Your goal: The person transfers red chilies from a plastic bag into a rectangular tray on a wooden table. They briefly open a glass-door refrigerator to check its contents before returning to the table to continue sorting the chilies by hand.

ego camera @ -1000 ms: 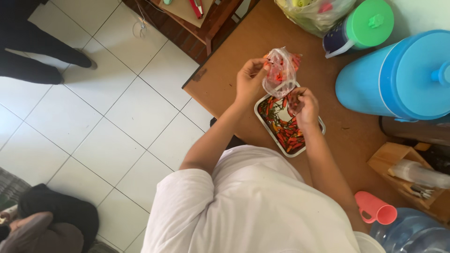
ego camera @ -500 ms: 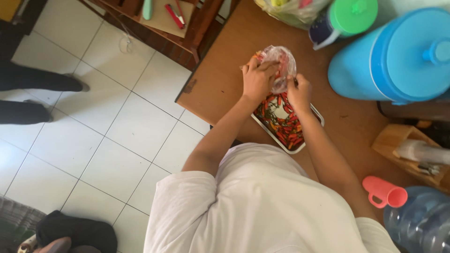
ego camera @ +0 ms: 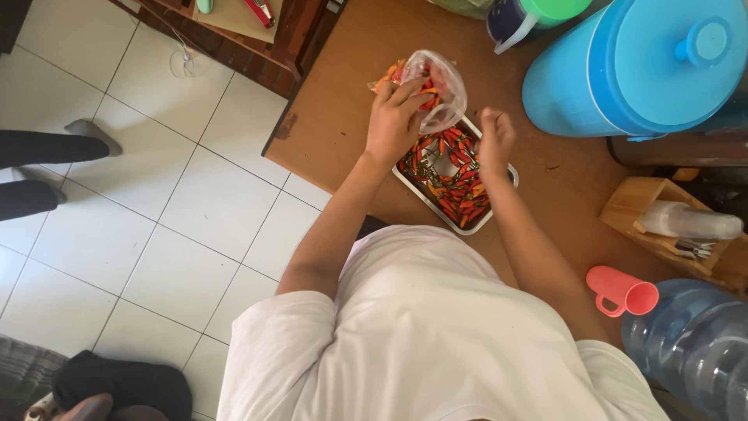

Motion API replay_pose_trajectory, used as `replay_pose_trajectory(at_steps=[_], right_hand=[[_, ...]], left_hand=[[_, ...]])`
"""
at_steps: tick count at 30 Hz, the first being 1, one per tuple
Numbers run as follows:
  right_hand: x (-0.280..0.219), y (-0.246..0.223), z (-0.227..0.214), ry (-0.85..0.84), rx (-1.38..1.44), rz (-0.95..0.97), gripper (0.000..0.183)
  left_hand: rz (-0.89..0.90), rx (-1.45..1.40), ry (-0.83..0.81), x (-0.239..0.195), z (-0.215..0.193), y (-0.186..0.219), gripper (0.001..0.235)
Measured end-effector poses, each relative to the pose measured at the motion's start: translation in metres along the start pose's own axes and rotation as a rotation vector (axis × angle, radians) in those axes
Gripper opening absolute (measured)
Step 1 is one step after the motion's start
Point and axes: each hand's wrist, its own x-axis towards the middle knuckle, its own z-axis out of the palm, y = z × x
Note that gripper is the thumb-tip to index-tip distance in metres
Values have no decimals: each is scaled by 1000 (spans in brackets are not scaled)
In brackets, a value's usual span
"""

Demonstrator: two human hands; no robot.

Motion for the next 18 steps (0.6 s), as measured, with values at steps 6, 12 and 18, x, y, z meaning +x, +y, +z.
replay_pose_trajectory(at_steps=[6,12,18], right_hand=[[-15,36,26,-357,-542,-508,24],[-15,28,36,-440,-733,-458,33],[-28,25,17,-398,-593,-540,22]], left_hand=[[-14,81,148,-10,-23,31,37],[-36,51,169,-27,-41,44,39],[-24,-57,131,-41,-35,59,34]])
